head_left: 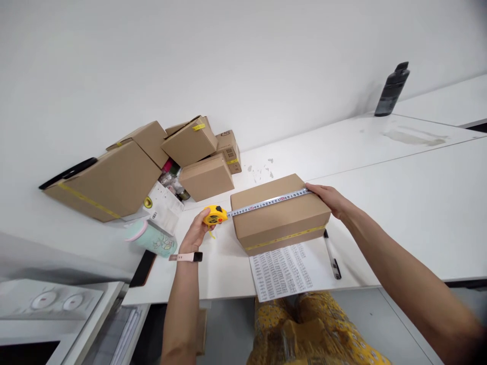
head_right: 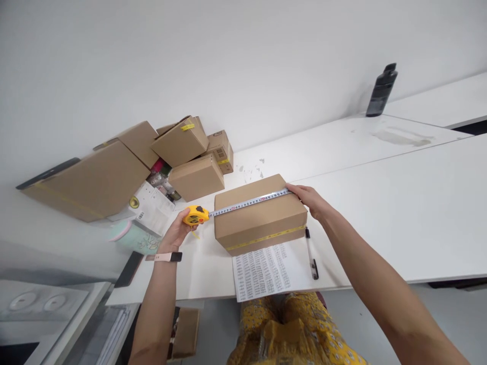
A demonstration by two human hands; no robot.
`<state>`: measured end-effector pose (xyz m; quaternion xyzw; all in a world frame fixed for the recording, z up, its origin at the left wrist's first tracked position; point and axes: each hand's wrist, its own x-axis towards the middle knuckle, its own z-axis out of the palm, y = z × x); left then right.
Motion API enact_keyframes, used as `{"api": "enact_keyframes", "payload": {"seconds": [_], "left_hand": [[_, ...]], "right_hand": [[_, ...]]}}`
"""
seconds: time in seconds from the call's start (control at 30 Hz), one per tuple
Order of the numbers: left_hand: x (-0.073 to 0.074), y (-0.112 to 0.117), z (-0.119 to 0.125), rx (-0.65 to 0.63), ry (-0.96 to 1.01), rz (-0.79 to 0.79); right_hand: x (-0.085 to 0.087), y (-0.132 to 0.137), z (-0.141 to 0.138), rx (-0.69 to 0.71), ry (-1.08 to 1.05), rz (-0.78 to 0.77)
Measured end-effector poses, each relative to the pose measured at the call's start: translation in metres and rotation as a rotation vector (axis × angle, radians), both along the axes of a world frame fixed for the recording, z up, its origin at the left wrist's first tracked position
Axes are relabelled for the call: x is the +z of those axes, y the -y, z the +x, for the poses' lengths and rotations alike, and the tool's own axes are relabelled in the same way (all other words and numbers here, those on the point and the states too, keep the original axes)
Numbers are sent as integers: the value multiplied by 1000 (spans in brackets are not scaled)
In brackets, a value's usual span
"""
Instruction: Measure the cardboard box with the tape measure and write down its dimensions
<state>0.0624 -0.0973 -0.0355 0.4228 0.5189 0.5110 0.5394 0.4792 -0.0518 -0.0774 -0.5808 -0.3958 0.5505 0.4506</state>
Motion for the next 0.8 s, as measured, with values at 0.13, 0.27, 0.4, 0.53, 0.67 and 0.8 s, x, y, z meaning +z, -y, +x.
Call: {"api": "enact_keyframes", "payload": {"seconds": [0.13, 0.27, 0.4, 0.53, 0.67, 0.8], "left_hand": [[1, -1, -3, -24, -3, -7], [1, -2, -2, -37, -4, -7], [1, -1, -3, -69, -13, -6], [2, 1, -9, -92, -35, -8], [1, 3, -19, -85, -45, -13], [0, 5, -22, -97, -47, -19]], "right_hand": [[1, -1, -6, 48, 90, 30], [-2, -4, -13, 13, 77, 31], [-2, -6, -13, -23, 92, 79], [-1, -8, -11, -37, 161, 123], [-1, -9, -11, -71, 181, 147], [0, -8, -14, -80, 162, 146]]}}
